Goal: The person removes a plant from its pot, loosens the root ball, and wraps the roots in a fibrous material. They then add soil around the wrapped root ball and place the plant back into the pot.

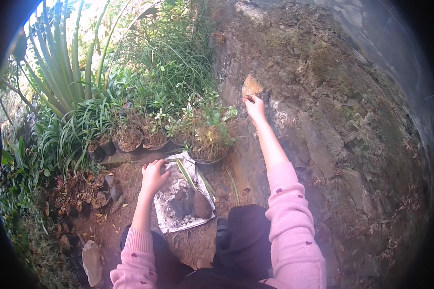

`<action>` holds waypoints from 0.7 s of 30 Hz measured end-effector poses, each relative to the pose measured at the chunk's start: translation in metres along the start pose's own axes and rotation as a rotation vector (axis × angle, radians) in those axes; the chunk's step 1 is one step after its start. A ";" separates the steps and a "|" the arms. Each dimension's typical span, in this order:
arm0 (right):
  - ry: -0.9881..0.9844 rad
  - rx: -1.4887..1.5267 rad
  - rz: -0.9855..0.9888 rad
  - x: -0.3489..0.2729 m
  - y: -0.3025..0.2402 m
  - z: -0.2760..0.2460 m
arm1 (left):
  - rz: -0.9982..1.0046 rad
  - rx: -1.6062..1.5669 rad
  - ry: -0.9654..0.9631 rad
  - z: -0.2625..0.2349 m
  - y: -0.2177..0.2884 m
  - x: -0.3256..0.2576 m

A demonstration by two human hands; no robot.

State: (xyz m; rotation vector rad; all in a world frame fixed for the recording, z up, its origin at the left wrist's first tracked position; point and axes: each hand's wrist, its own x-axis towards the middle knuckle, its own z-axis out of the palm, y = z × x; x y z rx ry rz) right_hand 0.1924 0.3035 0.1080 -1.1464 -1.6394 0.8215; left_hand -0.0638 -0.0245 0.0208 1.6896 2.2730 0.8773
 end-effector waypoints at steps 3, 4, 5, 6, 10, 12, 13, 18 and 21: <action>-0.030 -0.005 -0.073 -0.023 -0.029 -0.019 | 0.009 -0.029 -0.017 0.001 0.002 0.002; -0.063 0.077 -0.085 -0.036 -0.046 -0.019 | 0.003 -0.027 -0.010 0.001 -0.002 0.001; -0.092 0.157 -0.095 -0.050 -0.062 -0.022 | 0.012 -0.037 0.017 0.001 -0.003 0.001; -0.120 0.236 -0.106 -0.064 -0.078 -0.025 | 0.021 -0.045 0.029 0.002 -0.005 0.000; -0.155 0.490 -0.172 -0.133 -0.124 -0.036 | 0.064 -0.075 0.052 0.004 -0.006 0.000; -0.175 0.471 -0.210 -0.157 -0.135 -0.042 | 0.085 -0.083 0.074 0.004 0.001 -0.002; -0.176 0.444 -0.233 -0.168 -0.141 -0.044 | 0.101 -0.087 0.074 0.004 0.003 -0.002; -0.344 0.224 -0.214 -0.215 -0.121 -0.037 | 0.165 -0.110 0.075 0.009 0.008 -0.004; -0.549 -0.002 -0.113 -0.240 -0.105 -0.030 | 0.140 -0.323 0.016 0.014 0.020 -0.003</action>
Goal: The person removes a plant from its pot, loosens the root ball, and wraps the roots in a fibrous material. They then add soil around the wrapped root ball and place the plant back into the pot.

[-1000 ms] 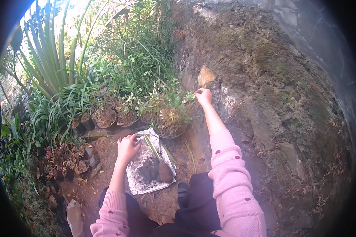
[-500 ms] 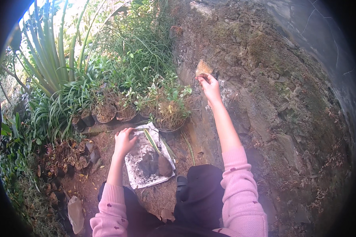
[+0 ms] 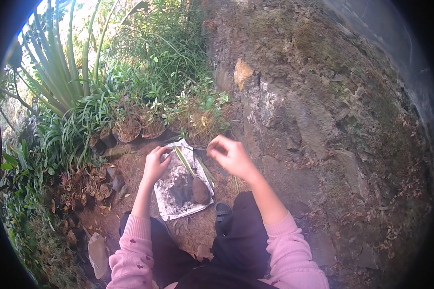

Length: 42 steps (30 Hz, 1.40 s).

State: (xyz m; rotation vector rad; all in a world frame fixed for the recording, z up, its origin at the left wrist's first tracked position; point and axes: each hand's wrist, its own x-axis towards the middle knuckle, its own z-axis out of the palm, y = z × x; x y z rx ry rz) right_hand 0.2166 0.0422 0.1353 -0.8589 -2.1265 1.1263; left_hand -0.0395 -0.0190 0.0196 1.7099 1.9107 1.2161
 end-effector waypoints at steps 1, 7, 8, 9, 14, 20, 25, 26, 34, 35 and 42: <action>-0.073 -0.037 0.043 -0.004 0.000 0.006 | -0.034 -0.110 -0.028 0.004 0.004 0.000; -0.299 -0.234 -0.127 -0.008 0.007 0.037 | -0.184 -0.709 -0.278 0.030 0.022 0.001; -0.344 -0.268 -0.125 -0.010 0.013 0.042 | -0.263 -0.814 -0.308 0.032 0.029 0.000; -0.389 -0.302 -0.124 -0.012 0.019 0.047 | -0.343 -0.919 -0.338 0.032 0.037 0.001; -0.492 -0.302 -0.153 -0.018 0.017 0.059 | -0.246 -0.906 -0.413 0.032 0.046 0.000; -0.502 -0.284 -0.130 -0.020 0.017 0.057 | -0.342 -0.966 -0.408 0.030 0.059 -0.001; -0.506 -0.275 -0.145 -0.023 0.019 0.055 | -0.489 -1.153 -0.378 0.031 0.051 0.002; -0.505 -0.270 -0.153 -0.023 0.020 0.055 | -0.495 -1.175 -0.387 0.031 0.050 0.002; -0.554 -0.305 -0.129 -0.025 0.025 0.055 | -0.498 -1.183 -0.441 0.023 0.056 0.000; -0.558 -0.307 -0.118 -0.025 0.025 0.054 | -0.477 -1.179 -0.449 0.023 0.052 0.000; -0.235 -0.146 0.098 -0.006 0.028 0.029 | -0.336 -1.220 -0.365 -0.004 0.047 -0.003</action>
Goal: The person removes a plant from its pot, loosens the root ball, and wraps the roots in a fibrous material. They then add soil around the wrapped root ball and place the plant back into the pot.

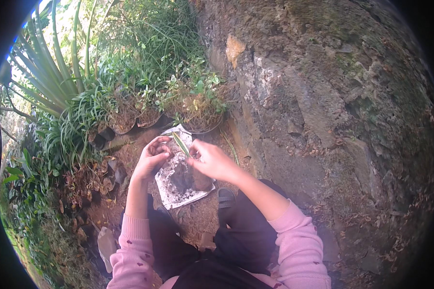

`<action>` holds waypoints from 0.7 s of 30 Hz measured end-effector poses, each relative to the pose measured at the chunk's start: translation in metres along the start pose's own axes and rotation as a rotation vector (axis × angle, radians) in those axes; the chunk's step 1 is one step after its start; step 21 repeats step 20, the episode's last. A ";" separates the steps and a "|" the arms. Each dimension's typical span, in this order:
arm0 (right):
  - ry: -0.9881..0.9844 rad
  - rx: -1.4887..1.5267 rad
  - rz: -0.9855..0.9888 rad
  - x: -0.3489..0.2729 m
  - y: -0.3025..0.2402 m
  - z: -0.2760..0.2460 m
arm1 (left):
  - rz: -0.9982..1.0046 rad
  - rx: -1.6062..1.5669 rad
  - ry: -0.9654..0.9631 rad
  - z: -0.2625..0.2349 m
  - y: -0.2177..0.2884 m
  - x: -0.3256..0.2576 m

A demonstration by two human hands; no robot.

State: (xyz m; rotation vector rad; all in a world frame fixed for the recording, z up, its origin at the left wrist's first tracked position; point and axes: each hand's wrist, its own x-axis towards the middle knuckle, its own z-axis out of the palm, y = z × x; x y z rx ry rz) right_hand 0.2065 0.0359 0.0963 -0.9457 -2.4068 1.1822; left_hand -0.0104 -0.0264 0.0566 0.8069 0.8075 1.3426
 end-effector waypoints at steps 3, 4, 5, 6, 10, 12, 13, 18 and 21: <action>0.227 0.388 -0.018 0.013 0.039 0.004 | 0.011 0.101 -0.140 -0.002 0.005 -0.005; 0.161 0.497 0.089 0.018 0.036 -0.001 | -0.026 0.132 -0.157 -0.004 0.007 -0.010; 0.164 0.651 0.146 0.020 0.032 -0.003 | -0.068 0.166 -0.207 -0.005 0.008 -0.014; 0.167 0.804 0.204 0.022 0.029 -0.003 | -0.111 0.199 -0.257 -0.004 0.011 -0.017; 0.171 1.110 0.250 0.027 0.029 -0.008 | -0.272 0.305 -0.453 -0.004 0.009 -0.021; 0.179 1.138 0.253 0.029 0.036 -0.010 | -0.331 0.378 -0.493 -0.005 0.008 -0.022; 0.189 1.125 0.260 0.030 0.037 -0.011 | -0.346 0.390 -0.488 -0.009 0.004 -0.022; 0.174 1.052 0.286 0.033 0.042 -0.011 | -0.443 0.490 -0.480 -0.021 -0.001 -0.024; 0.183 1.042 0.292 0.034 0.041 -0.009 | -0.460 0.563 -0.476 -0.027 -0.003 -0.023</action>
